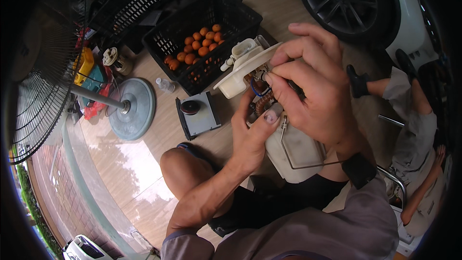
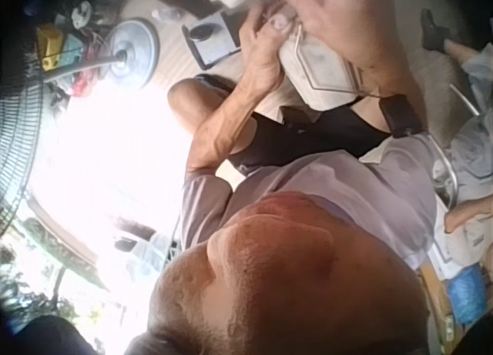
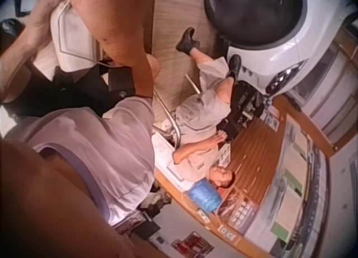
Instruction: The person disassembles a fuel pump assembly by hand, pulling apart the plastic housing and identifying internal components like the pump motor, wiring, and level sensor arm.
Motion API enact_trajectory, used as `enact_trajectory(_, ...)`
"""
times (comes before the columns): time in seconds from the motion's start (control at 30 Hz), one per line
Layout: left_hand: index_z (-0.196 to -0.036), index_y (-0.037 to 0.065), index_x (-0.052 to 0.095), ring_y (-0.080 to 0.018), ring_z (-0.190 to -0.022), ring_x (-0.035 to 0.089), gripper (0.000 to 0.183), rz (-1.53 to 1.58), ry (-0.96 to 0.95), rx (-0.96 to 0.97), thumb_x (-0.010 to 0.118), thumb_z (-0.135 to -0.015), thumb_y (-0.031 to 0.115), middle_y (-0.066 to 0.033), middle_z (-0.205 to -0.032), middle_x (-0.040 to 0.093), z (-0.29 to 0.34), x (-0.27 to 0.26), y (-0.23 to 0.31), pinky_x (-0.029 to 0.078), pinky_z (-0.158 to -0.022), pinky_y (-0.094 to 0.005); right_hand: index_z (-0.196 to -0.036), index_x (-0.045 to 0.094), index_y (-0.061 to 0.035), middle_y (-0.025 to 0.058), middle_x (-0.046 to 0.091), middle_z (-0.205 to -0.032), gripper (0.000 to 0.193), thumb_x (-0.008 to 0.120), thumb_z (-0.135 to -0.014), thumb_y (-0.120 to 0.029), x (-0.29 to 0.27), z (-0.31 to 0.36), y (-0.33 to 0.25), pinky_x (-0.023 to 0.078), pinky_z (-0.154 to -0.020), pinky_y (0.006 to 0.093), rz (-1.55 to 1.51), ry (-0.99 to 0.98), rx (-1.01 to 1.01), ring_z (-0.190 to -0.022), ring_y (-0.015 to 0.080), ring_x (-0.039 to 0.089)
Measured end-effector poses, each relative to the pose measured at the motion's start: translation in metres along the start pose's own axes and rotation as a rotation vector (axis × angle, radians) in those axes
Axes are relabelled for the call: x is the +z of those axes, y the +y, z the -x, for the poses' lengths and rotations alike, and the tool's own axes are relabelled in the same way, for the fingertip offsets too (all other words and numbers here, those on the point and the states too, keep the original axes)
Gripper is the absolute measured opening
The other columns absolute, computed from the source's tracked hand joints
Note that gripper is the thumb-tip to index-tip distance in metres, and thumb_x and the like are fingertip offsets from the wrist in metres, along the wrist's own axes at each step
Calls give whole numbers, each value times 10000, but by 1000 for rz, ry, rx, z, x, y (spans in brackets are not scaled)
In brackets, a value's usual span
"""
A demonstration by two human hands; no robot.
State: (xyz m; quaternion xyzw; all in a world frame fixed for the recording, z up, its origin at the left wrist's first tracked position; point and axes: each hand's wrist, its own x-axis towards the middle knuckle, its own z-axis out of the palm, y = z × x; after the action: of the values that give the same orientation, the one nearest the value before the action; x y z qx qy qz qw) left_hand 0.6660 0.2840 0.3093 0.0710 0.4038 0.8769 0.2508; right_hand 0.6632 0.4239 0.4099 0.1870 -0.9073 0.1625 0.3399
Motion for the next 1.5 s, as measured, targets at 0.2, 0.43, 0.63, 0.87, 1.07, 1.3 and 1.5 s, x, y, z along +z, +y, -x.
enact_trajectory(0.2, -1489, -63, 434, -116, -1035, 581, 889, 17, 7, -15, 766, -842, 447, -82, -1204, 612, 0, -4, -3, 487, -897, -266, -831, 709, -43, 53, 671, -1005, 146, 810, -728, -23, -9, -2, -6, 459, -994, 453, 102, -31, 7, -1213, 349, 572)
enact_trajectory(0.43, -1492, -58, 426, -189, -1187, 599, 875, -16, 6, 29, 791, -820, 366, -133, -1316, 612, 4, 1, 9, 499, -1018, -332, -861, 759, -97, 41, 660, -1048, 170, 829, -707, -81, -29, -2, -4, 426, -1004, 460, 141, -159, 14, -1243, 334, 555)
enact_trajectory(0.63, -1512, -61, 406, -208, -1222, 589, 863, 29, 1, -23, 743, -850, 377, -155, -1358, 592, 4, -7, 0, 465, -1056, -342, -861, 772, -96, 45, 656, -1096, 141, 817, -726, -93, -20, -1, -5, 421, -1015, 461, 134, -151, 23, -1258, 341, 548)
enact_trajectory(0.87, -1512, -58, 404, -204, -1220, 584, 848, 63, -15, 4, 732, -857, 370, -153, -1357, 586, 5, -1, 5, 459, -1059, -338, -853, 770, -91, 51, 657, -1122, 125, 815, -737, -97, -16, -1, -3, 416, -1023, 460, 103, -104, 20, -1271, 344, 542)
enact_trajectory(1.07, -1514, -35, 348, -281, -1232, 626, 876, -15, -38, -30, 689, -880, 464, -191, -1362, 569, 4, -7, 6, 520, -1063, -419, -851, 760, -74, 59, 650, -1117, 108, 803, -753, -87, -13, -2, -7, 433, -1020, 465, 99, -126, 47, -1254, 357, 544)
enact_trajectory(1.3, -1513, -49, 367, -244, -1238, 595, 894, 22, -20, -32, 712, -855, 449, -177, -1366, 572, 6, -1, 9, 486, -1057, -378, -847, 732, -35, 83, 633, -1114, 109, 769, -748, -9, -8, -3, -6, 469, -1024, 465, 21, -85, 19, -1256, 375, 545)
enact_trajectory(1.5, -1531, -65, 368, -209, -1237, 575, 948, 6, -8, -44, 752, -814, 423, -161, -1370, 578, 8, -1, 12, 467, -1042, -345, -828, 723, -19, 98, 647, -1093, 114, 762, -730, 25, -8, -3, -7, 477, -1029, 465, -8, -58, 16, -1259, 386, 562)
